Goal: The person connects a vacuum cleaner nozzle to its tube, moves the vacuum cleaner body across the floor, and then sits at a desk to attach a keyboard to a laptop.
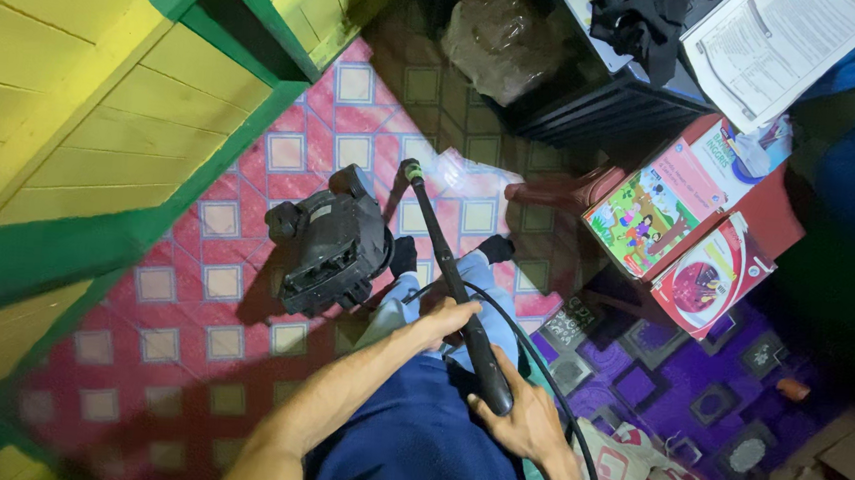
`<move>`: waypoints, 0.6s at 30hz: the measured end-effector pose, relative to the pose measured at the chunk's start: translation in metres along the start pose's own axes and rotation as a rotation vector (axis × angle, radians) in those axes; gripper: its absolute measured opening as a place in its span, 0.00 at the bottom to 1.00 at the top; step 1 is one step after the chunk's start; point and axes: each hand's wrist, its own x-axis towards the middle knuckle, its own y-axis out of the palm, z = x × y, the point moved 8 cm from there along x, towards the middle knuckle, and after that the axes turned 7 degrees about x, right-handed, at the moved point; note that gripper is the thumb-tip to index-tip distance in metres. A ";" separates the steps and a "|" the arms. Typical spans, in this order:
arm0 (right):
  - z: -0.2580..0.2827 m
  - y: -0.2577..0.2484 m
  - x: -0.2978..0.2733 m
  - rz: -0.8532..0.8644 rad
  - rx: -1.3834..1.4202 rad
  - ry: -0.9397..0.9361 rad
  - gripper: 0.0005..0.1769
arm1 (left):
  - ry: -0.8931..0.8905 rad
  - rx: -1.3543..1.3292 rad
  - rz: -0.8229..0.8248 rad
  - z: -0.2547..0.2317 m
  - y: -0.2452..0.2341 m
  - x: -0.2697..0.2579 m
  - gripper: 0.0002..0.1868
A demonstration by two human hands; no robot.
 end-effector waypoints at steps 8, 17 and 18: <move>0.018 -0.002 0.033 0.009 -0.102 -0.070 0.53 | 0.053 -0.296 -0.029 -0.016 -0.027 0.008 0.17; 0.053 -0.004 0.056 -0.014 -0.073 -0.180 0.53 | 0.111 -0.296 -0.129 -0.016 -0.068 0.044 0.22; 0.053 -0.003 0.060 -0.008 -0.084 -0.162 0.54 | 0.107 -0.293 -0.143 -0.015 -0.072 0.049 0.22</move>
